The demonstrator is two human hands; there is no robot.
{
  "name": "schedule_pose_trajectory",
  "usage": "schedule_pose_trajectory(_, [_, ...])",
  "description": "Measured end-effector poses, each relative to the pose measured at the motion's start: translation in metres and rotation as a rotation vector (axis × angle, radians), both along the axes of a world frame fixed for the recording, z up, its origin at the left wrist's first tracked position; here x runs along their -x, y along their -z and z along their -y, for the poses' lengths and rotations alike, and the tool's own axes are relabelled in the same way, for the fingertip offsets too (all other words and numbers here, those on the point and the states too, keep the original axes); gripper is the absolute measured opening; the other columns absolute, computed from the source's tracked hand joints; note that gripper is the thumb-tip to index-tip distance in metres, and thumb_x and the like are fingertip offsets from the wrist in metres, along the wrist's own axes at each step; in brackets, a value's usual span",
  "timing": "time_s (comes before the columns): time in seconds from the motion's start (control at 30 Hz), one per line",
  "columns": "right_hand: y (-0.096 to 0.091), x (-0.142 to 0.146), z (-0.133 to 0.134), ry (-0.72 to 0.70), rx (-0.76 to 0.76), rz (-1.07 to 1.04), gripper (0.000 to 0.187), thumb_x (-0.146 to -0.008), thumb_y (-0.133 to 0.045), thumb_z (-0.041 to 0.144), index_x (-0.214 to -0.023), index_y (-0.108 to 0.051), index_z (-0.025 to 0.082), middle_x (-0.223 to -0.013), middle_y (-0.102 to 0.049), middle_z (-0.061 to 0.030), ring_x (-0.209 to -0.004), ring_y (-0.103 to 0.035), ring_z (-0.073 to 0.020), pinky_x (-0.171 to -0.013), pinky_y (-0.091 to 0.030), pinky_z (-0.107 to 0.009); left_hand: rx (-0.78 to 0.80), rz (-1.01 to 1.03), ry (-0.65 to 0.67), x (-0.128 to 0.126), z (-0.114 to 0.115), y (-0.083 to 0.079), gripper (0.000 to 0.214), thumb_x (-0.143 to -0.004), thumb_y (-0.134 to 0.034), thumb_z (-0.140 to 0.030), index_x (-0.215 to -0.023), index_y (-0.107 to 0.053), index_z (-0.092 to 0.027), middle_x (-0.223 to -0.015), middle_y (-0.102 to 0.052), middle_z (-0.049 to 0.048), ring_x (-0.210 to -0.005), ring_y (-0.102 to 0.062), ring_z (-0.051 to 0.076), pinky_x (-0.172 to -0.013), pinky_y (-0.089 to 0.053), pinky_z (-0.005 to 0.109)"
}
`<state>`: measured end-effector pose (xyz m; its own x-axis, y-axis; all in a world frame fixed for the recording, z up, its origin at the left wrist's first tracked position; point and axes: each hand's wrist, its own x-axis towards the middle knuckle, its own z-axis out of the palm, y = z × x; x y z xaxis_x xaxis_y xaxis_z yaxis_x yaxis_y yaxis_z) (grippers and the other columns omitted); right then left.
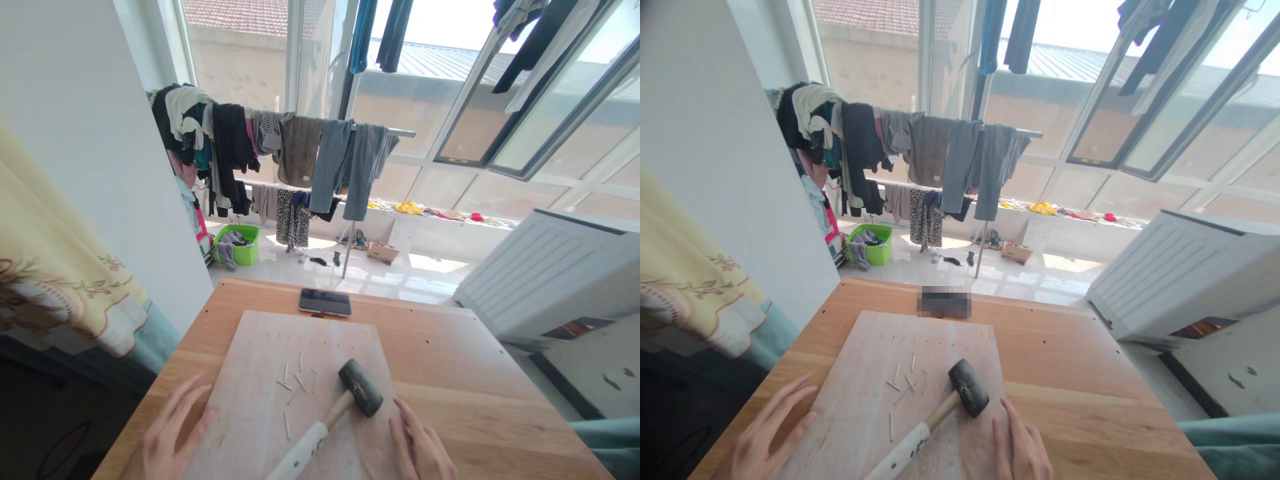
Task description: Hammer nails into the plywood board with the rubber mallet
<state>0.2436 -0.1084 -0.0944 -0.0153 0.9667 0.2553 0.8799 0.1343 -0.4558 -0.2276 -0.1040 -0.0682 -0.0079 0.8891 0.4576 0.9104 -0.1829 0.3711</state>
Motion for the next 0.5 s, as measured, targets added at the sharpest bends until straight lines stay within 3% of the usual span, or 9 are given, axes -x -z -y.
schedule_pose_trajectory(0.1, [0.000,0.055,-0.008,0.075,-0.023,-0.214,0.049,-0.098,-0.041,0.054,-0.132,-0.061,0.024,-0.113,-0.076,-0.0086,-0.095,-0.075,-0.0250,-0.084,-0.062,-0.035,0.025,-0.044,-0.108,0.039,0.000,-0.009,0.042,-0.091,-0.050,-0.059,-0.111,-0.067,-0.026,-0.121,-0.071,0.0056,-0.104,-0.072,0.025,-0.085,-0.061,0.032])
schedule_pose_trajectory(0.23, [0.004,0.098,-0.012,-0.029,-0.062,-0.353,0.046,-0.099,-0.041,0.051,-0.129,-0.063,0.023,-0.126,-0.071,-0.0079,-0.102,-0.073,-0.0226,-0.088,-0.060,-0.030,0.052,-0.059,-0.199,0.069,0.002,-0.022,0.044,-0.091,-0.046,-0.059,-0.107,-0.066,-0.024,-0.117,-0.072,0.0069,-0.097,-0.073,0.024,-0.082,-0.061,0.030])
schedule_pose_trajectory(0.37, [0.006,0.107,-0.013,-0.133,-0.124,-0.327,0.042,-0.100,-0.043,0.047,-0.127,-0.063,0.023,-0.128,-0.070,-0.0079,-0.114,-0.068,-0.0222,-0.095,-0.057,-0.029,0.030,-0.108,-0.163,0.065,0.003,-0.028,0.045,-0.090,-0.049,-0.061,-0.110,-0.066,-0.024,-0.113,-0.071,0.0065,-0.097,-0.072,0.025,-0.081,-0.060,0.031])
schedule_pose_trajectory(0.5, [0.005,0.103,-0.009,-0.152,-0.144,-0.269,0.042,-0.100,-0.043,0.051,-0.121,-0.067,0.023,-0.109,-0.076,-0.0077,-0.098,-0.074,-0.0212,-0.086,-0.060,-0.027,-0.004,-0.164,-0.137,0.044,0.005,-0.031,0.044,-0.090,-0.051,-0.059,-0.111,-0.066,-0.024,-0.105,-0.069,0.0061,-0.091,-0.072,0.025,-0.079,-0.059,0.033])
